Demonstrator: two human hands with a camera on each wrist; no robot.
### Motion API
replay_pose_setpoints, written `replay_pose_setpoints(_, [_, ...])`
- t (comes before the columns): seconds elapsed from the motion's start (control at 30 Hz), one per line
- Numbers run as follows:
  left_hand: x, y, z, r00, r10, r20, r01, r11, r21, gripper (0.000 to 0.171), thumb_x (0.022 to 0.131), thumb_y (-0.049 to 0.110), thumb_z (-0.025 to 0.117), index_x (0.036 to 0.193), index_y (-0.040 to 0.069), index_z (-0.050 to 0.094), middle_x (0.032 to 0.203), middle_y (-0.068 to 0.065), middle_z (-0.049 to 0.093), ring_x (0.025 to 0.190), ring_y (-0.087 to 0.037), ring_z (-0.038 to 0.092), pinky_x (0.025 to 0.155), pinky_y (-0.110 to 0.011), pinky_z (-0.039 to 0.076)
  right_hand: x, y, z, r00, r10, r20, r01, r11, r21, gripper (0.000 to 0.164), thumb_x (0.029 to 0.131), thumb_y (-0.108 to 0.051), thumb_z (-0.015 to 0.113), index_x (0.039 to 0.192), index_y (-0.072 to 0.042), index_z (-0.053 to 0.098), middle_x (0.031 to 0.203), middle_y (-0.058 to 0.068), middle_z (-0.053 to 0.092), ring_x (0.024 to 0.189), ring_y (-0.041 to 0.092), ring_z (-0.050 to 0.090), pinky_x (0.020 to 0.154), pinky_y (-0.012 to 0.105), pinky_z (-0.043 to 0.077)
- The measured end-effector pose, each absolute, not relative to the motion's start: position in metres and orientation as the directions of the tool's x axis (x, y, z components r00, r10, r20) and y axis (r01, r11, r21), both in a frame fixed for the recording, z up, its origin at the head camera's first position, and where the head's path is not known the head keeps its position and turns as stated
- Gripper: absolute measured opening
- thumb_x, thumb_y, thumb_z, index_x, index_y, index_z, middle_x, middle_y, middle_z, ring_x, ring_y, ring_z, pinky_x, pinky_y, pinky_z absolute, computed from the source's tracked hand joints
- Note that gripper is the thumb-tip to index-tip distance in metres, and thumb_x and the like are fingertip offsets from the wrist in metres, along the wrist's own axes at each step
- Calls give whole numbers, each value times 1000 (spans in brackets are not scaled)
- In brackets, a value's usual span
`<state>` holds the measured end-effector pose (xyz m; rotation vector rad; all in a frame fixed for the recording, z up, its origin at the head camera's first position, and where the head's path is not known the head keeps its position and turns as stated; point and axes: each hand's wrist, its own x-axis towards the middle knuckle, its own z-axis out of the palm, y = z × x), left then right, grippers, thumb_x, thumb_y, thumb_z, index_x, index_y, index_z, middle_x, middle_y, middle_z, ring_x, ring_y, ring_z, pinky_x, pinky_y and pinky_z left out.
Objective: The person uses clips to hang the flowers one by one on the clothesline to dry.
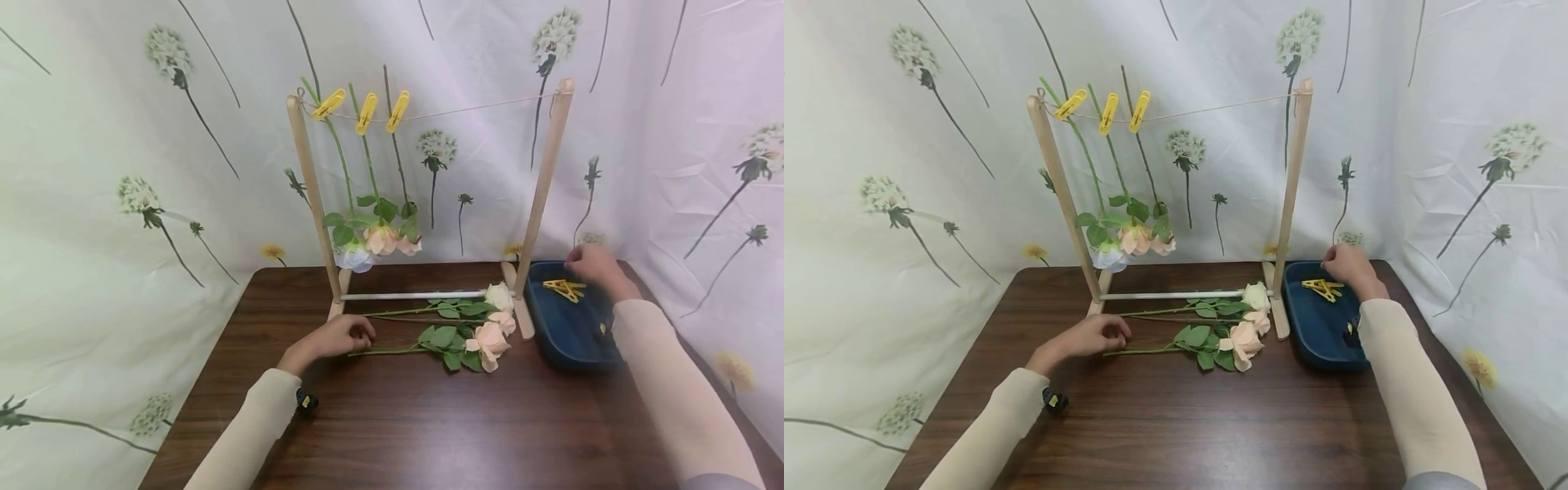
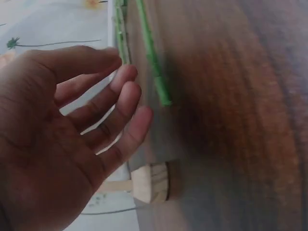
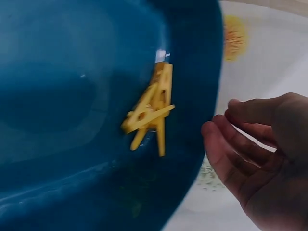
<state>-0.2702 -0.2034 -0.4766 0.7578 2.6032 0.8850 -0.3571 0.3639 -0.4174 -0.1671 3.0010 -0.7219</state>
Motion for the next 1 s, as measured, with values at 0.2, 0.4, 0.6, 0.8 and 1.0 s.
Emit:
replay_pose_setpoints(0.2, [-263,-203,-481,-797,589,-134,426,706,566,15,95,13,81,107,7,74,100,-8,67,90,-17,61,78,-27,51,-357,365,-430,-979,-125,-162,-48,910,-411,30,99,-11,60,114,14,65,94,24,69,81,33,66,66,38,56])
replay_pose_setpoints(0.4, [-263,-201,-485,-801,591,-96,467,718,516,7,98,7,75,93,11,72,92,-1,65,81,-8,56,74,-25,51,-356,362,-437,-953,-96,-286,17,929,-368,35,99,-15,63,120,14,62,104,27,70,89,34,67,71,39,58])
replay_pose_setpoints(0.6, [-264,-201,-486,-813,570,-117,430,724,539,8,99,7,71,93,12,69,86,3,65,77,-8,56,71,-26,50,-353,354,-439,-915,-131,-380,30,920,-391,37,100,-10,63,125,17,61,105,27,71,91,33,69,73,38,62])
replay_pose_setpoints(0.8, [-264,-202,-485,-813,569,-125,419,720,553,6,99,6,70,94,10,69,83,2,64,75,-9,55,69,-26,49,-348,346,-436,-888,-165,-429,14,923,-385,38,103,-13,60,128,16,61,109,27,71,98,37,70,82,45,64])
replay_pose_setpoints(1.0, [-265,-201,-484,-811,577,-100,436,709,555,5,100,10,71,97,7,70,83,3,64,75,-8,55,71,-25,49,-351,344,-441,-885,-156,-439,9,936,-353,50,108,-27,59,132,16,60,107,25,71,95,33,69,79,42,63])
